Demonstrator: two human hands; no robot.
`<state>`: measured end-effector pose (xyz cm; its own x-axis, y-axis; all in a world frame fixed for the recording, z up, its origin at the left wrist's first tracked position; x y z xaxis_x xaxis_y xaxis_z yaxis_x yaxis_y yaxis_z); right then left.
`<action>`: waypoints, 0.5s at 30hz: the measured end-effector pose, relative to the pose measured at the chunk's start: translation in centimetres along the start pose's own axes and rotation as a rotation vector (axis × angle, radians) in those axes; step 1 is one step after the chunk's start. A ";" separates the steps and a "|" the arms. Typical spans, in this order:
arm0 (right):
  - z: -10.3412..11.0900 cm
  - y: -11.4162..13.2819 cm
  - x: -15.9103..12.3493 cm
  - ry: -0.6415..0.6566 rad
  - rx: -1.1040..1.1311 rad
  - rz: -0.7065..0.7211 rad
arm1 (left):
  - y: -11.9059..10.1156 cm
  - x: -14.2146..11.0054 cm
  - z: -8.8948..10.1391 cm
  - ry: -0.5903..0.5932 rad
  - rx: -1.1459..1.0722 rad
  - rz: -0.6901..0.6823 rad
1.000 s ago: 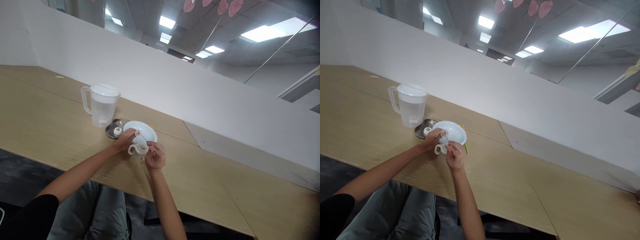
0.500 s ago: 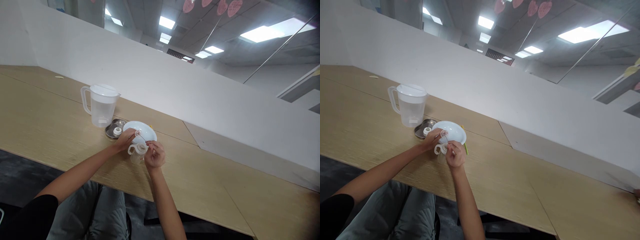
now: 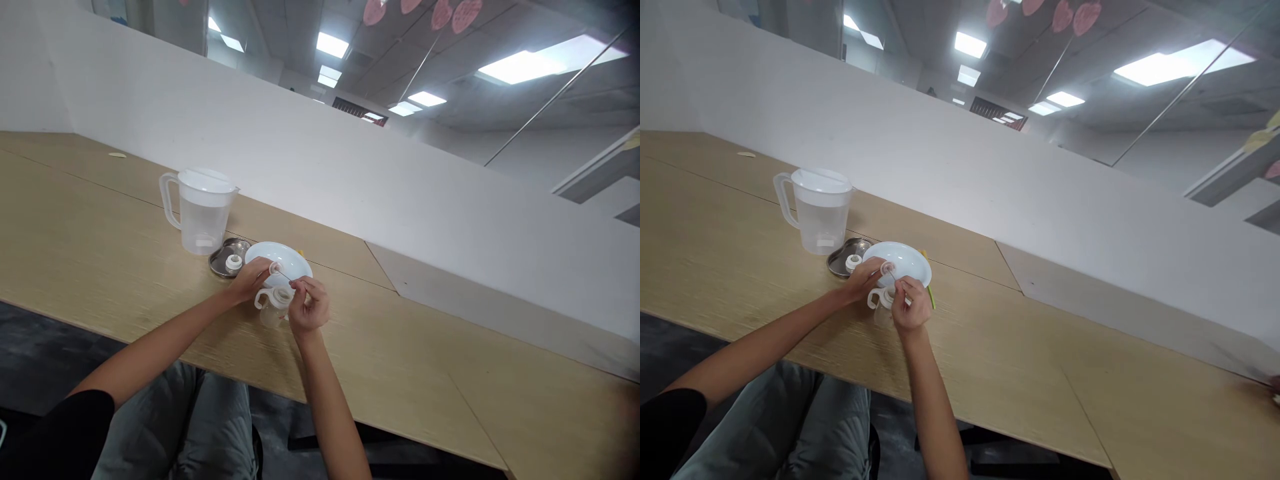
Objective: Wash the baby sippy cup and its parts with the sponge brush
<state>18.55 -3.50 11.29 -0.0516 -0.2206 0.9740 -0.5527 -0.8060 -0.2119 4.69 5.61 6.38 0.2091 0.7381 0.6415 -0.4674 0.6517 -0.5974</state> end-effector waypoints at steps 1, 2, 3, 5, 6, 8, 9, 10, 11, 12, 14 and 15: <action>0.0 0.0 0.1 0.002 -0.002 0.004 | 0.0 0.0 0.0 -0.001 0.002 0.000; -0.1 0.0 0.1 0.005 -0.006 0.008 | 0.0 0.0 0.0 -0.003 0.003 -0.001; -0.1 0.0 0.1 0.010 -0.012 0.011 | 0.0 0.0 0.0 -0.007 0.001 -0.003; -0.2 0.0 0.1 0.029 -0.036 0.016 | 0.1 -0.1 0.0 -0.010 -0.005 -0.010; -0.3 0.0 0.2 0.046 -0.051 0.016 | 0.1 -0.1 0.0 -0.012 -0.010 -0.012; -0.5 0.0 0.2 0.083 -0.070 0.014 | 0.3 -0.1 -0.1 -0.020 -0.021 -0.010; -0.6 0.0 0.3 0.099 -0.072 0.013 | 0.4 -0.1 -0.1 -0.026 -0.024 -0.006; -0.7 0.0 0.4 0.114 -0.070 0.012 | 0.4 -0.2 -0.1 -0.030 -0.028 -0.003; -0.8 0.0 0.5 0.126 -0.063 0.014 | 0.5 -0.2 -0.2 -0.029 -0.031 -0.003; -0.9 0.0 0.6 0.136 -0.055 0.014 | 0.4 -0.2 -0.2 -0.024 -0.035 -0.004; -1.1 0.0 0.8 0.156 -0.044 0.011 | 0.3 -0.2 -0.1 -0.013 -0.044 -0.009; -1.2 0.0 0.9 0.170 -0.040 0.005 | 0.2 -0.2 -0.1 -0.008 -0.047 -0.007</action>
Point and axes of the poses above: each hand's wrist, its own x-axis towards the middle knuckle, its own z-axis out of the back of the hand, y = z × x, the point moved 6 cm from there along x, towards the middle knuckle, and after that the axes turned 12 degrees about z, right-handed, at the moved point
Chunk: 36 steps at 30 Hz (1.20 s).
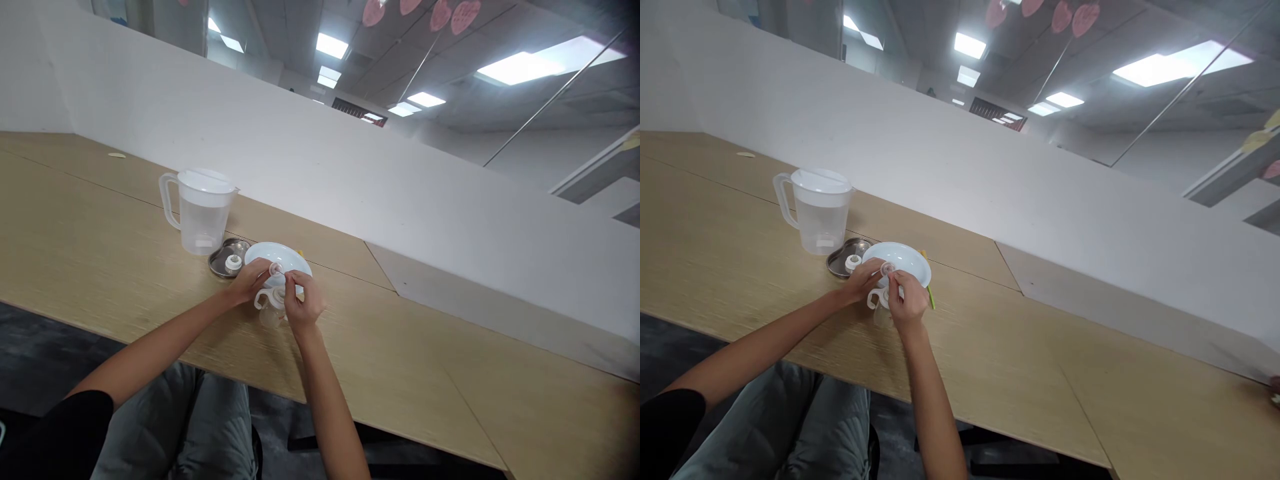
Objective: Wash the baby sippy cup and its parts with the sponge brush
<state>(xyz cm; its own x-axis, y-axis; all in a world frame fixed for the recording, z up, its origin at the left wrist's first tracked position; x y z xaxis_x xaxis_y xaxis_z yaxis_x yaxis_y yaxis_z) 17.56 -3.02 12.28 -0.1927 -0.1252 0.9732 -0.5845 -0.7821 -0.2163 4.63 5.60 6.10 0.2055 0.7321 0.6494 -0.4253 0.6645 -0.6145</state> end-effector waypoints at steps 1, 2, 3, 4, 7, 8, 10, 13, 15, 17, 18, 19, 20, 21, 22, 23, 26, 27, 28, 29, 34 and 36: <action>-0.1 -0.1 0.1 0.017 0.004 -0.010 | -0.1 0.0 0.1 0.003 -0.001 0.006; -0.3 -0.2 0.1 0.035 0.007 -0.021 | -0.2 0.0 0.2 0.009 -0.001 0.013; -0.4 -0.3 0.1 0.053 0.010 -0.032 | -0.3 0.0 0.2 0.015 -0.001 0.023; -0.6 -0.4 0.1 0.072 0.015 -0.041 | -0.5 0.0 0.3 0.023 -0.003 0.027; -1.4 -0.7 -0.2 0.137 0.026 -0.054 | -1.2 0.0 0.5 0.035 -0.033 0.006; -1.6 -0.8 -0.2 0.158 0.030 -0.054 | -1.4 0.0 0.5 0.033 -0.046 -0.009; -2.0 -0.9 -0.4 0.191 0.036 -0.069 | -1.6 0.0 0.5 0.026 -0.065 -0.030; -2.0 -1.1 -0.5 0.197 0.035 -0.092 | -1.4 0.2 0.5 0.023 -0.078 -0.036; -1.7 -0.8 -0.4 0.184 0.024 -0.069 | -1.1 0.3 0.3 0.027 -0.082 -0.040; -1.3 -0.4 -0.2 0.158 0.008 -0.016 | -0.7 0.3 0.3 0.028 -0.079 -0.043; -1.1 -0.1 -0.1 0.145 -0.001 0.008 | -0.5 0.4 0.2 0.026 -0.076 -0.042; -0.9 0.1 0.0 0.130 -0.011 0.029 | -0.3 0.5 0.2 0.024 -0.071 -0.039; -0.7 0.4 0.1 0.116 -0.022 0.045 | -0.2 0.5 0.2 0.022 -0.066 -0.037; -0.5 0.6 0.1 0.104 -0.031 0.058 | -0.1 0.6 0.3 0.020 -0.059 -0.035; -0.4 0.7 0.1 0.091 -0.040 0.066 | -0.1 0.6 0.3 0.020 -0.053 -0.038; -0.2 0.9 0.2 0.073 -0.050 0.072 | -0.1 0.6 0.3 0.024 -0.048 -0.041; 0.3 1.1 0.0 0.010 -0.074 0.079 | -0.2 0.6 0.3 0.032 -0.045 -0.052; 0.5 1.2 0.0 -0.009 -0.079 0.076 | -0.1 0.6 0.3 0.034 -0.046 -0.053; 0.7 1.2 -0.1 -0.023 -0.083 0.072 | -0.1 0.6 0.3 0.034 -0.045 -0.051; 0.9 1.2 -0.2 -0.029 -0.083 0.066 | 0.1 0.6 0.3 0.032 -0.042 -0.047; 2.4 1.6 0.1 -0.098 -0.018 0.015 | 1.2 0.7 0.5 0.031 0.008 0.011; 3.4 1.6 0.4 -0.202 -0.007 -0.018 | 1.8 0.9 0.8 0.012 0.051 0.062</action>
Point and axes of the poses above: each hand's wrist, its own x-axis towards the middle knuckle, its own z-axis out of the back of the hand, y = z × x, the point moved 6 cm from there along x, towards the middle knuckle, and after that the axes turned 12 degrees about z, right-handed, at the moved point
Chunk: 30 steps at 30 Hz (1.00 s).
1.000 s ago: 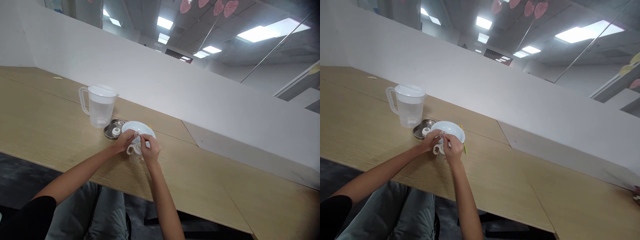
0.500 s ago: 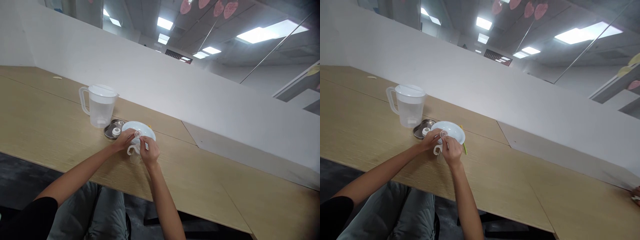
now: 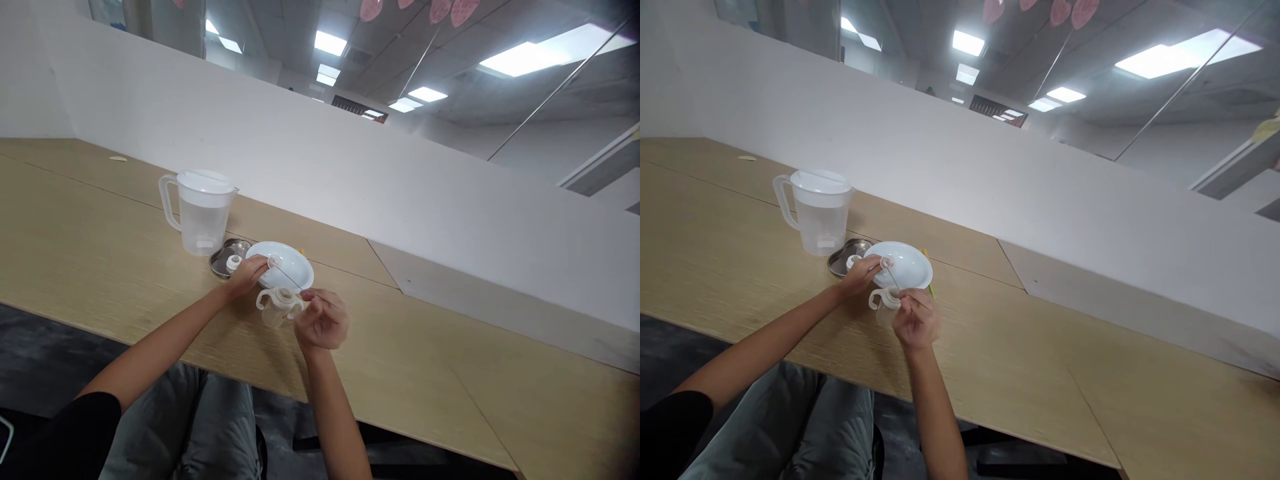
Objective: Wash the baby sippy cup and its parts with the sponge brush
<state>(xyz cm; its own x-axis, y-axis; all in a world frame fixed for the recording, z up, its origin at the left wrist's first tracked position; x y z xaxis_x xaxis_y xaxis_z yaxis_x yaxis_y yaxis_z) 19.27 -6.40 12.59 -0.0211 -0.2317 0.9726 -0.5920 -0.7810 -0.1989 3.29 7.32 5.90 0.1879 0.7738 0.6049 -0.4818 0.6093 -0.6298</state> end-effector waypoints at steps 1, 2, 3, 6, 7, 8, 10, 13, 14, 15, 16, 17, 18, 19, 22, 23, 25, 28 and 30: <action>0.4 -0.1 0.2 -0.046 -0.006 -0.020 | 0.3 0.1 0.1 -0.008 0.019 0.025; 0.7 -0.2 0.4 -0.083 -0.020 -0.027 | 0.5 0.1 0.3 -0.012 0.031 0.046; 0.8 -0.3 0.6 -0.105 -0.037 -0.021 | 0.7 0.1 0.3 -0.014 0.038 0.061; 0.8 -0.7 0.5 -0.123 -0.064 0.007 | 1.0 0.1 0.4 -0.012 0.038 0.090; 0.7 -0.8 0.4 -0.127 -0.066 0.013 | 1.1 0.1 0.4 -0.014 0.036 0.095; 0.7 -1.0 0.2 -0.131 -0.064 0.020 | 1.1 0.1 0.4 -0.015 0.034 0.098; 0.5 -1.1 -0.2 -0.139 -0.056 0.026 | 1.1 0.0 0.4 -0.013 0.028 0.095; 0.2 -1.2 -0.8 -0.111 -0.034 0.017 | 1.0 0.0 0.3 -0.010 0.031 0.098; 0.0 -1.2 -0.9 -0.100 -0.023 0.018 | 1.0 0.0 0.4 -0.012 0.035 0.100; -0.1 -1.2 -1.1 -0.089 -0.009 0.021 | 0.9 0.0 0.4 -0.017 0.037 0.098; -0.2 -1.2 -1.2 -0.079 0.005 0.027 | 0.8 0.0 0.4 -0.022 0.039 0.094; -0.3 -1.1 -1.3 -0.069 0.018 0.033 | 0.7 0.0 0.4 -0.025 0.039 0.087; -0.4 -1.1 -1.4 -0.059 0.026 0.039 | 0.6 0.0 0.4 -0.024 0.039 0.078; -0.5 -1.2 -1.5 -0.045 0.025 0.042 | 0.5 0.0 0.4 -0.021 0.039 0.070; -0.8 -1.3 -1.8 -0.003 -0.028 0.040 | 0.4 -0.1 0.3 -0.021 0.035 0.060; -0.9 -1.4 -1.9 0.010 -0.047 0.038 | 0.4 -0.1 0.3 -0.025 0.031 0.055; -1.1 -1.5 -2.0 0.033 -0.059 0.035 | 0.3 -0.2 0.3 -0.037 0.024 0.042; -1.3 -1.5 -2.0 0.027 -0.036 0.033 | 0.2 -0.2 0.3 -0.050 0.025 0.027; -1.3 -1.6 -1.9 0.003 -0.031 0.030 | 0.1 -0.2 0.3 -0.053 0.032 0.019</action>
Point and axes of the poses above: each hand's wrist, its own x-axis towards the middle knuckle, its own z-axis out of the back of the hand, y = z × x, the point moved 6 cm from there along x, towards the middle knuckle, and after that the axes turned 12 degrees about z, right-handed, at the moved point
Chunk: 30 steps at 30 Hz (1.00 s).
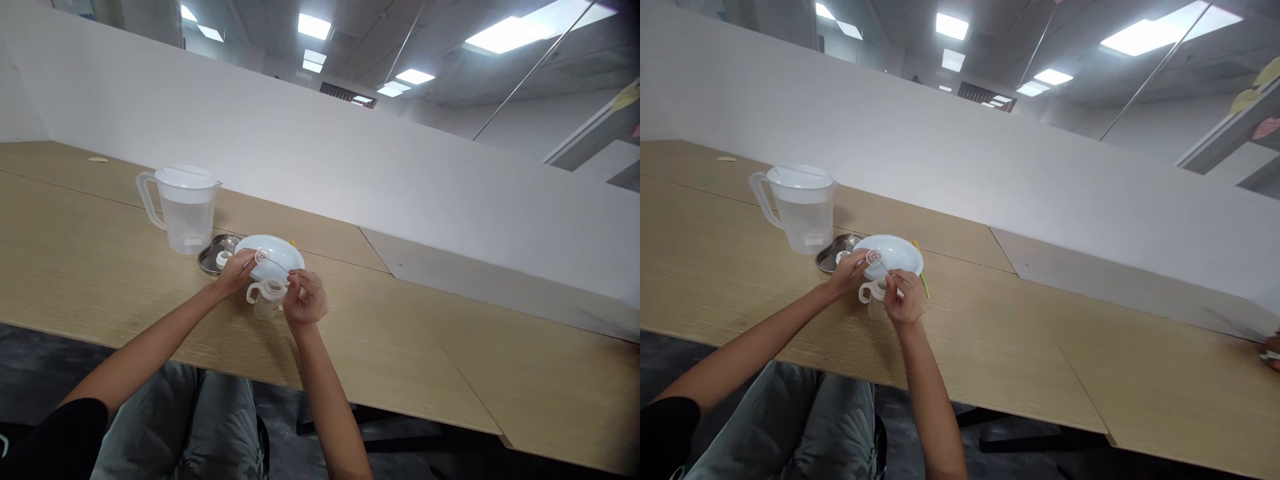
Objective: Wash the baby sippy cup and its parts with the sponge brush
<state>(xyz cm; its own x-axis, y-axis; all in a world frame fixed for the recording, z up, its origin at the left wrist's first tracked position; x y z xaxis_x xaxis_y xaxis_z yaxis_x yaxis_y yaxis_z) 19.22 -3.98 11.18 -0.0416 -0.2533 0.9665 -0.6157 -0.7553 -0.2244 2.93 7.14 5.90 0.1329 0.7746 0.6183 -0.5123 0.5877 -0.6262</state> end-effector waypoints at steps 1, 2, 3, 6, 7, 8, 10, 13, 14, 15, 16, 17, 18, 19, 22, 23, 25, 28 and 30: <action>0.0 0.0 0.0 -0.012 -0.002 -0.003 | -0.1 0.0 0.0 -0.001 0.002 -0.004; 0.0 0.0 0.1 -0.022 -0.005 -0.008 | -0.2 0.0 0.0 0.000 0.003 -0.008; 0.0 -0.1 0.1 -0.025 -0.005 -0.013 | -0.2 0.0 0.0 0.001 0.004 -0.010; -0.1 -0.1 0.2 -0.026 0.005 -0.023 | -0.5 -0.1 0.1 0.000 -0.005 -0.019; -0.1 0.0 0.2 -0.025 0.006 -0.023 | -0.6 -0.1 0.1 -0.003 -0.011 -0.026; -0.1 0.0 0.1 -0.018 0.000 -0.023 | -0.7 -0.1 0.1 -0.007 -0.017 -0.034; -0.3 0.1 0.1 0.007 -0.033 -0.019 | -0.8 -0.2 0.2 -0.018 -0.026 -0.051; -0.5 0.2 0.0 0.040 -0.076 -0.010 | -0.9 -0.2 0.2 -0.022 -0.033 -0.066; -0.5 0.2 0.0 0.041 -0.072 -0.009 | -0.9 -0.2 0.2 -0.025 -0.036 -0.069; -0.5 0.2 0.0 0.038 -0.059 -0.010 | -0.9 -0.2 0.3 -0.028 -0.038 -0.072; -0.6 0.2 0.1 0.032 -0.042 -0.014 | -1.0 -0.2 0.3 -0.030 -0.039 -0.077; -0.6 0.1 0.1 0.025 -0.025 -0.021 | -1.0 -0.2 0.3 -0.028 -0.037 -0.082; -0.6 0.0 0.1 0.021 -0.010 -0.030 | -1.1 -0.2 0.3 -0.021 -0.034 -0.090; -0.7 -0.1 0.2 0.018 0.001 -0.041 | -1.2 -0.3 0.2 -0.010 -0.030 -0.098; -0.8 -0.4 0.2 0.020 0.008 -0.067 | -1.2 -0.4 0.0 0.024 -0.026 -0.105; -0.9 -0.5 0.2 0.025 0.008 -0.072 | -1.2 -0.4 -0.1 0.030 -0.028 -0.102; -1.0 -0.5 0.1 0.039 0.007 -0.070 | -1.2 -0.5 -0.2 0.036 -0.035 -0.099; -1.2 -0.5 0.1 0.073 0.009 -0.065 | -1.4 -0.5 -0.2 0.044 -0.048 -0.119; -1.3 -0.4 0.1 0.095 0.015 -0.073 | -1.6 -0.5 -0.2 0.050 -0.052 -0.134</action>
<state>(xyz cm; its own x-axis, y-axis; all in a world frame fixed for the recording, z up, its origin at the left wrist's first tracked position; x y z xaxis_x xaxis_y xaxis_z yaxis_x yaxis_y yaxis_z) 18.48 -2.89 11.52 -0.0719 -0.1399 0.9876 -0.6083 -0.7785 -0.1546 3.86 5.83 6.47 0.2398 0.6983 0.6744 -0.4423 0.6970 -0.5644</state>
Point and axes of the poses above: each hand's wrist, its own x-axis towards the middle knuckle, its own z-axis out of the back of the hand, y = z × x, the point moved 6 cm from there along x, towards the middle knuckle, and after that the axes turned 12 degrees about z, right-handed, at the moved point
